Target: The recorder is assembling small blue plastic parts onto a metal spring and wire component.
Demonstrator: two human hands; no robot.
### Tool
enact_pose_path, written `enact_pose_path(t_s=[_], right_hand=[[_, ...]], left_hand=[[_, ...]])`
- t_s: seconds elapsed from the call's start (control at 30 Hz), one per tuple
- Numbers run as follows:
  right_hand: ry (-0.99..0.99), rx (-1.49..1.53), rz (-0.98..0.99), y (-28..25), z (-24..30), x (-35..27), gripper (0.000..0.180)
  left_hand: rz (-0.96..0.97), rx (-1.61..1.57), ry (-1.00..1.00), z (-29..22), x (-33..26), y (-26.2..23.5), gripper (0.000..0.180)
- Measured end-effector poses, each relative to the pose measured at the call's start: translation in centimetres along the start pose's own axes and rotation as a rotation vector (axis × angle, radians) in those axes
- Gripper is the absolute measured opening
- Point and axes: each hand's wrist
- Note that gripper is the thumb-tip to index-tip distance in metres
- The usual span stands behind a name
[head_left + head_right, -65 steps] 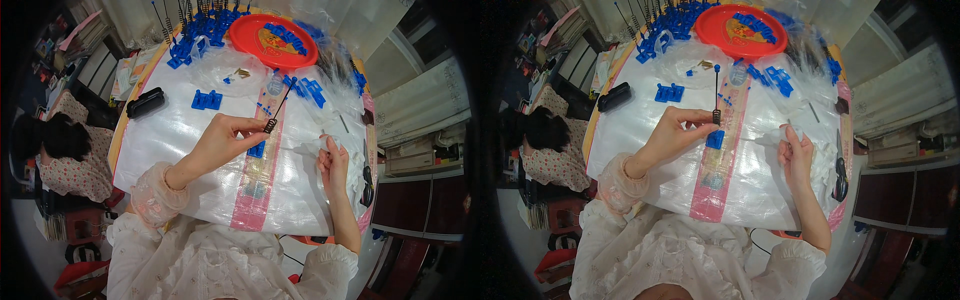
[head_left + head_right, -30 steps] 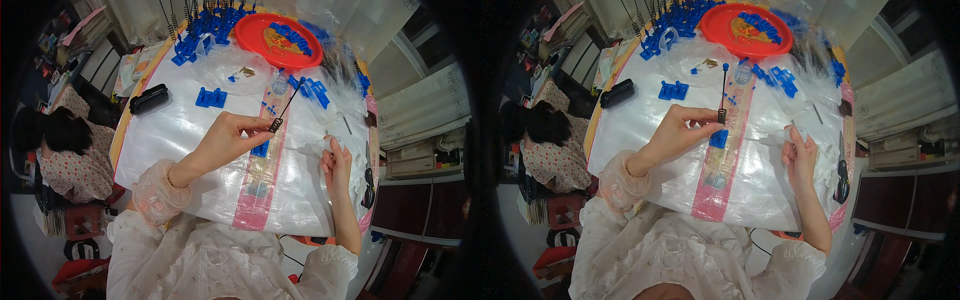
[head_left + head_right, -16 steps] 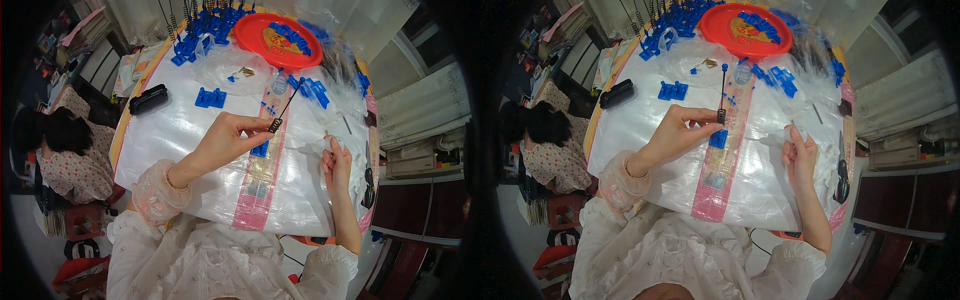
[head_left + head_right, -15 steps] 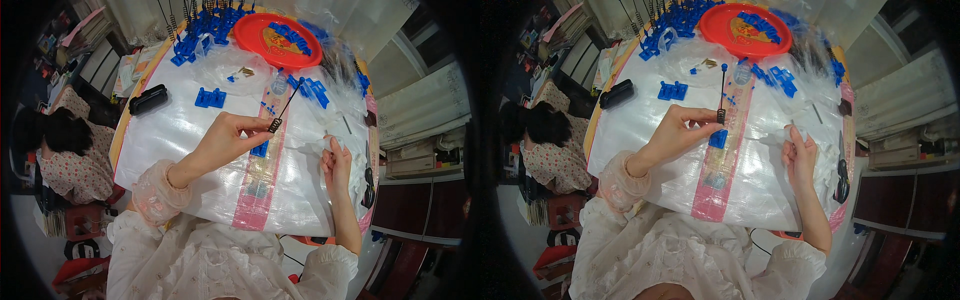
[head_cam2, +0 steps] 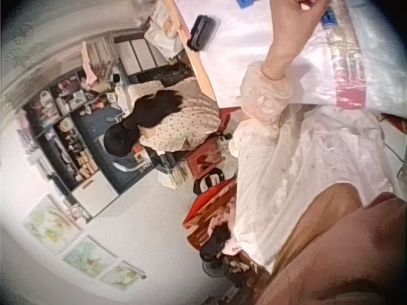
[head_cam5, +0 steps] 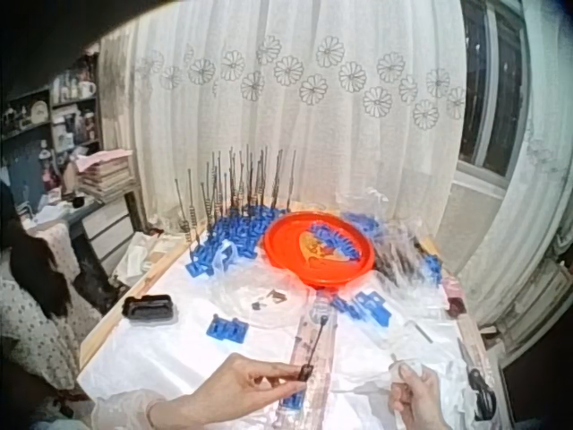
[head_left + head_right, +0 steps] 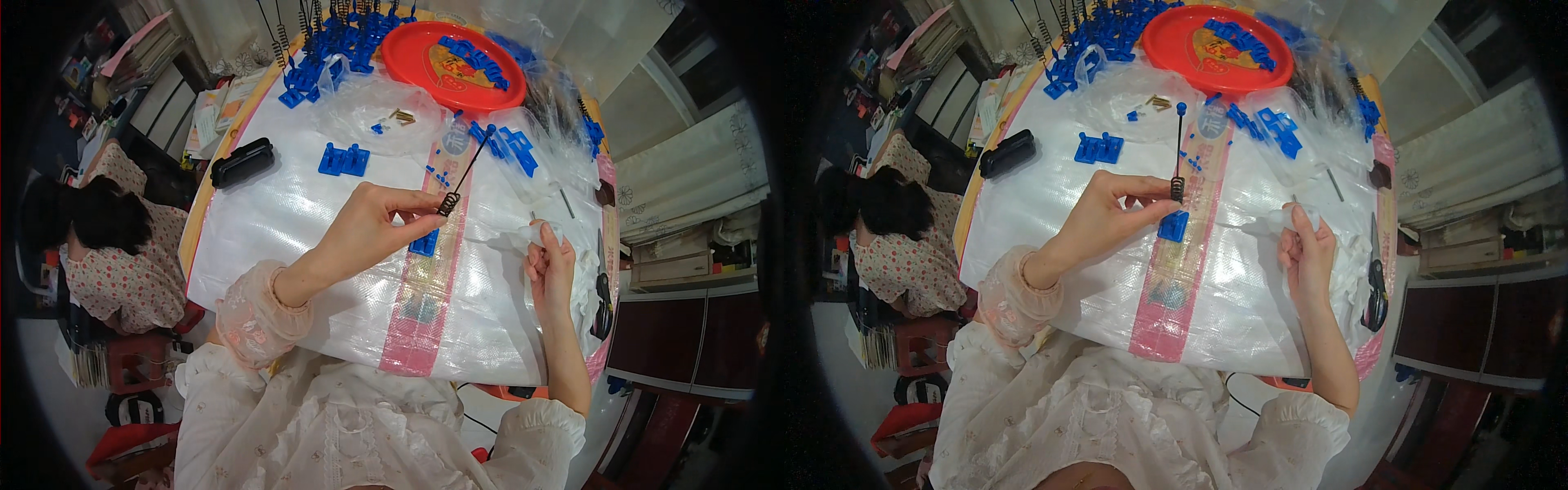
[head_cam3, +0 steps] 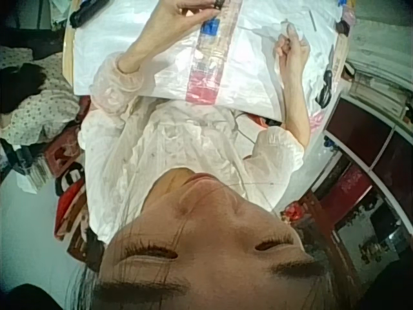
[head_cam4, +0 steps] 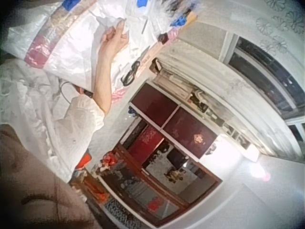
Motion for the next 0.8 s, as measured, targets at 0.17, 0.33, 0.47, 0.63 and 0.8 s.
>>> enact_pose_path(t_s=[0.17,0.33,0.47,0.63,0.8], right_hand=[[0.005,-0.002,-0.016,0.17,-0.13,0.05,0.032],[0.006,0.004,-0.006,0.01,-0.1,0.1,0.031],[-0.002,0.021,-0.004,-0.01,-0.23,0.11,0.031],[-0.007,0.02,-0.004,0.02,-0.12,0.06,0.031],[-0.003,0.017,-0.013,0.07,-0.15,0.09,0.032]], left_hand=[[0.008,-0.002,-0.008,-0.08,0.08,-0.06,0.033],[0.005,0.004,-0.011,-0.27,0.0,-0.05,0.034],[0.005,0.007,-0.017,-0.25,0.01,-0.06,0.034],[0.002,-0.005,-0.02,-0.16,0.01,-0.07,0.031],[-0.017,-0.024,-0.022,-0.26,-0.01,0.12,0.026]])
Point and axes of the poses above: each hand's wrist, its own x-axis towards the middle knuckle, its own y-axis out of the palm, z = x × y, and after that the axes turned 15 degrees about -x, right-handed
